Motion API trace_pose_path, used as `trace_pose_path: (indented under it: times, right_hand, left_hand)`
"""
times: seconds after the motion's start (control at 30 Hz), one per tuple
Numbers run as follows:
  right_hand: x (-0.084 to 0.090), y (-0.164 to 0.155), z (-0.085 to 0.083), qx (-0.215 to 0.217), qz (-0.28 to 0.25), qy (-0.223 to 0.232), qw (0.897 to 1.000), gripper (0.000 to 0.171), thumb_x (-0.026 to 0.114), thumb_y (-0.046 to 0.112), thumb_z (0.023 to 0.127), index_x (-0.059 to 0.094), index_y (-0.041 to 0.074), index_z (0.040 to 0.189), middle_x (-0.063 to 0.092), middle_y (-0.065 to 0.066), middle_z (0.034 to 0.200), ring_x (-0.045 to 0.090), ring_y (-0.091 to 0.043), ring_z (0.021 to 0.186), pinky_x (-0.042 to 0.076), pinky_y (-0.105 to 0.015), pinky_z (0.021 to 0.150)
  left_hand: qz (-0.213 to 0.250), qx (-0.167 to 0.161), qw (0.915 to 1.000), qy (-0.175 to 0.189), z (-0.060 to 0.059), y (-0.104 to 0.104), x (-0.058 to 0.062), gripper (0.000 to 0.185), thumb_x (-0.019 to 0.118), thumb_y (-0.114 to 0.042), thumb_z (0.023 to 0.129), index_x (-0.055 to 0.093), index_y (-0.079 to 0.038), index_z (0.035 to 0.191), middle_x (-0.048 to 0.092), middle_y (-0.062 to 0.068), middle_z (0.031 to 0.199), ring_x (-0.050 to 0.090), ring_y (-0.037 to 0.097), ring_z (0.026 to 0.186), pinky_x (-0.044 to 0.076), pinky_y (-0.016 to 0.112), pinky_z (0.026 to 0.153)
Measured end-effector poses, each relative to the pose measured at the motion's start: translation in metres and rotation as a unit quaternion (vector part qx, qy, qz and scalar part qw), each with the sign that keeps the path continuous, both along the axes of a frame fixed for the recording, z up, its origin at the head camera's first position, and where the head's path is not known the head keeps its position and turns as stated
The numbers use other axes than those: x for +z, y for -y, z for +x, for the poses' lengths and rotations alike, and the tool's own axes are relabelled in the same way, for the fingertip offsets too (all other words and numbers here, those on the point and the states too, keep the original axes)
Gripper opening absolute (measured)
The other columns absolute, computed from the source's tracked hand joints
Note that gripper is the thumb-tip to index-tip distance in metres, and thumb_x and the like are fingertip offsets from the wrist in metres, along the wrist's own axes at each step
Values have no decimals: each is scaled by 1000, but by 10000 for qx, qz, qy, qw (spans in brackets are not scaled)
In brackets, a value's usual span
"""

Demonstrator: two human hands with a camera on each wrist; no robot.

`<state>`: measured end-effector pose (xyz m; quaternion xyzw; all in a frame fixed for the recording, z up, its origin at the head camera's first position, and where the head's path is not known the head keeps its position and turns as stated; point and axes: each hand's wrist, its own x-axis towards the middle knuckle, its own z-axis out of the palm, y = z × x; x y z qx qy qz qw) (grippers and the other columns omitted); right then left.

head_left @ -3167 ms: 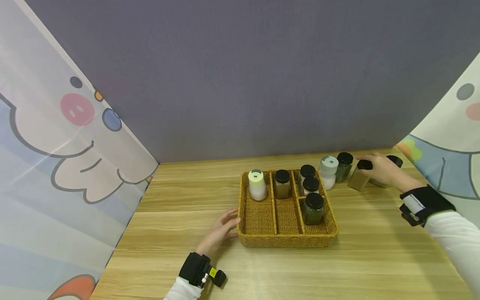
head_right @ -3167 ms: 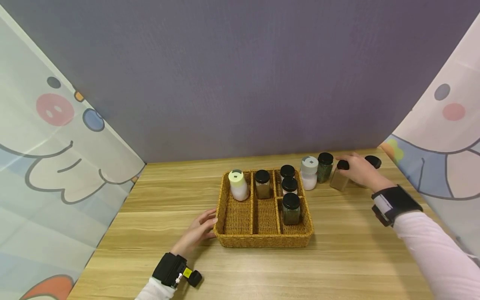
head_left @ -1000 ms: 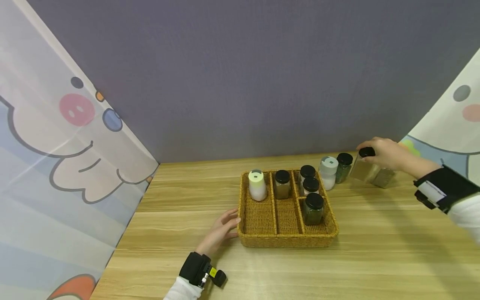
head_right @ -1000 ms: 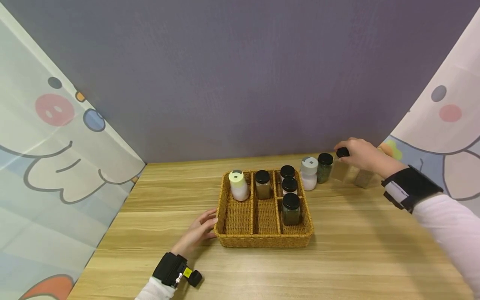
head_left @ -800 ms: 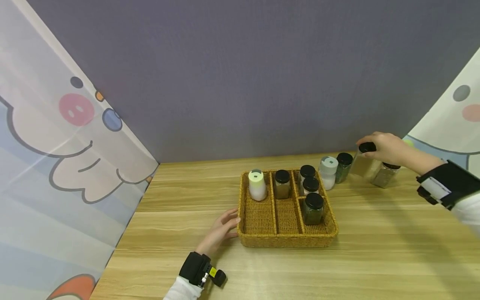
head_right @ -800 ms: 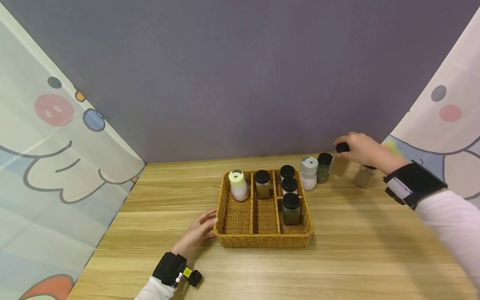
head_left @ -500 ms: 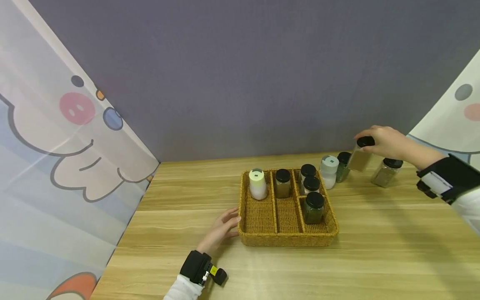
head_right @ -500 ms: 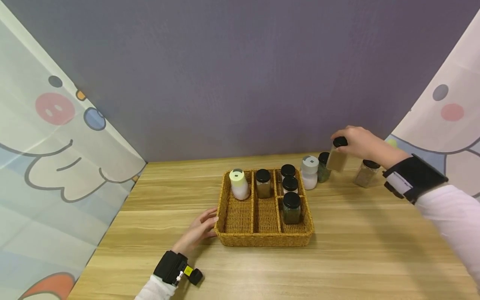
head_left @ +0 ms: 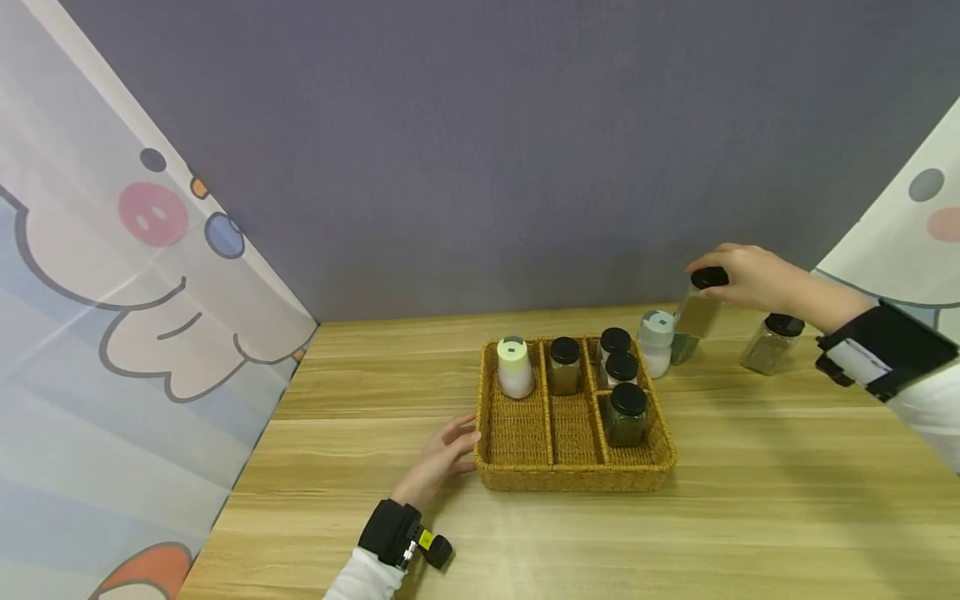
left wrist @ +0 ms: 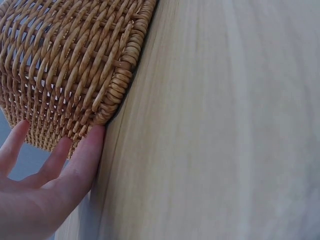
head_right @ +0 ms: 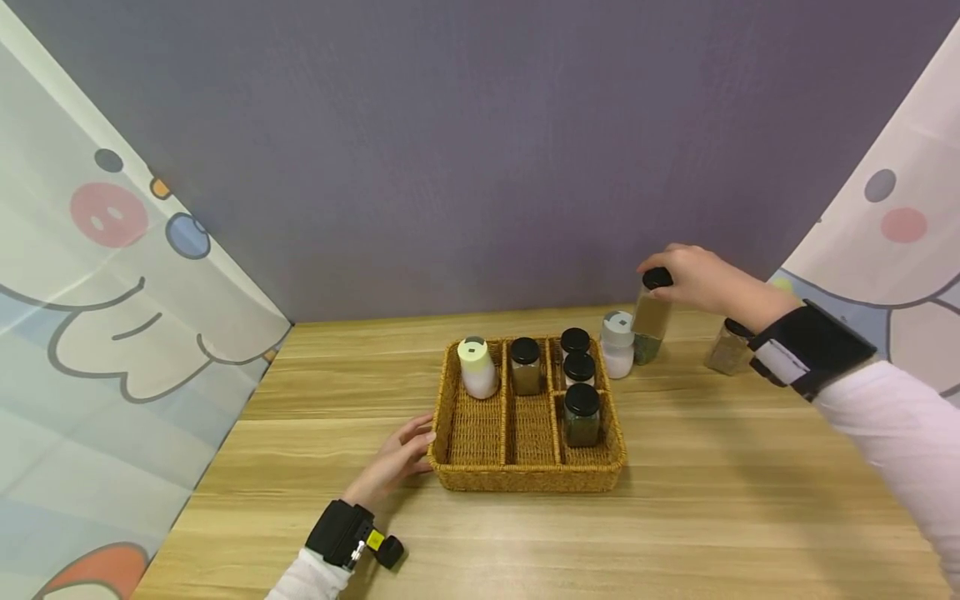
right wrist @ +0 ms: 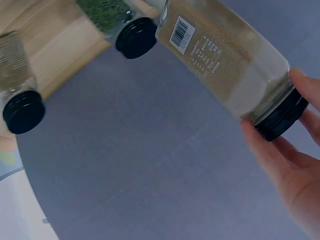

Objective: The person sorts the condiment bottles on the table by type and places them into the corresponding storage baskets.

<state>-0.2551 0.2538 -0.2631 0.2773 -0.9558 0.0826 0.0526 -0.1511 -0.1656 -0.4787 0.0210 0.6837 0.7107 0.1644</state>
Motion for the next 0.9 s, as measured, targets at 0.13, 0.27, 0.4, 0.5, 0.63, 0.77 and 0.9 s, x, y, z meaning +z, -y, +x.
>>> trace_pose_path:
  times: [0.13,0.27,0.4,0.5,0.63,0.77,0.9]
  right_hand:
    - [3,12,1,121,-61,11,9999,36,65,7,77,58,-3,111,52,-25,102,52,-36,87,46,-44,65]
    - [6,26,1,277,-120,38,9995,35,65,6,77,58,-2,110,53,-23,102,53,-33,85,46,-38,60]
    - [7,40,2,451,-186,49,9988,34,66,6,77,58,-3,110,53,-22,102,54,-31,84,45,-35,58]
    - [8,50,2,621,-267,91,9977,34,65,6,78,58,-3,110,53,-21,102,54,-31,84,46,-35,58]
    - [8,64,2,829,-393,189,9956,34,64,5,79,58,-2,111,53,-21,104,54,-30,85,48,-35,60]
    - [7,77,3,953,-452,261,9941,34,64,4,78,58,-1,111,53,-21,105,54,-30,86,49,-35,61]
    - [6,87,3,1058,-461,288,9929,34,65,4,78,58,-1,111,53,-19,104,54,-28,86,49,-34,62]
  left_hand:
    - [54,-3,10000,19,0,0,0,59,54,-26,89,28,-4,137,29,24,136,41,34,116,48,40,84]
    - [95,-10,9999,39,1,1,1,59,54,-26,88,28,-4,137,29,24,136,41,35,116,48,41,84]
    - [73,-24,10000,38,0,1,0,60,54,-26,88,28,-4,137,29,24,136,41,36,116,48,41,84]
    - [58,-13,10000,19,1,2,0,60,54,-26,88,28,-4,137,29,24,135,40,36,116,48,41,84]
    - [37,11,10000,12,0,2,0,60,54,-26,88,27,-3,137,30,25,135,40,37,116,48,41,84]
    - [20,32,10000,25,0,2,-2,61,55,-27,88,28,-3,137,30,25,135,41,36,116,48,40,83]
    - [44,63,10000,46,-1,2,-4,62,56,-27,87,29,-3,136,30,25,135,41,36,115,49,39,83]
